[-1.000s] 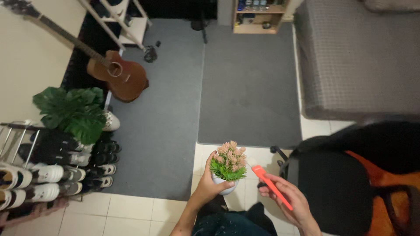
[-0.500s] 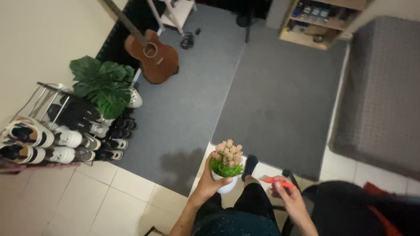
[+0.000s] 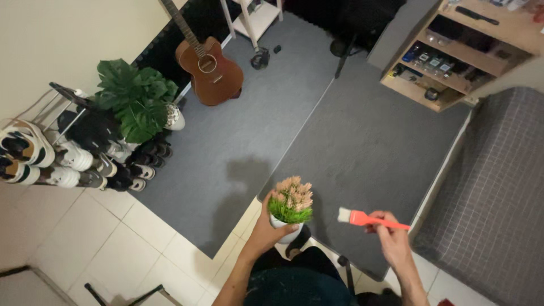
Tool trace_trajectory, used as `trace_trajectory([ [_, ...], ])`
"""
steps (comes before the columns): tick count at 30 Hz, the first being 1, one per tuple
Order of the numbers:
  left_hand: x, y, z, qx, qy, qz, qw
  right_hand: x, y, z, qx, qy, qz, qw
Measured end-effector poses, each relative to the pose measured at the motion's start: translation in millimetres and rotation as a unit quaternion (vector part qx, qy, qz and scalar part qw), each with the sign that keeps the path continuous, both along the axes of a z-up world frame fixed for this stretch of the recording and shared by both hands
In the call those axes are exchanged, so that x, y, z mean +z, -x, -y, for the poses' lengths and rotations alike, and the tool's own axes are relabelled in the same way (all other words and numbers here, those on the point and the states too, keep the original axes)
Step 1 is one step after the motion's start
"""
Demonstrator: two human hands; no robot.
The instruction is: The person organizes items on a wooden shelf, then picks up a small potted plant. They use a brush to dust the plant's leaves and flowers before placing it on a white shelf. Finally, they handle a small black object near the shelf.
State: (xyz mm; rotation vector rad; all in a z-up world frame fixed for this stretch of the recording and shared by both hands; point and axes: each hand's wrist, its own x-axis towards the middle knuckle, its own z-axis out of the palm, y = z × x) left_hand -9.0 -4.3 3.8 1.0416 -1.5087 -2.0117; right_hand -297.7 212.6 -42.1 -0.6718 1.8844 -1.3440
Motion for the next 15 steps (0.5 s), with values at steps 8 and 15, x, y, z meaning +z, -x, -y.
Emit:
trace_trajectory([
  [8, 10, 62, 37, 0.009, 0.025, 0.057, 0.998, 82, 55, 73, -0.018, -0.048, -0.114, 0.992],
  [15, -16, 115, 93, 0.052, 0.039, -0.004, 0.998, 66, 98, 121, -0.037, -0.041, -0.08, 0.995],
])
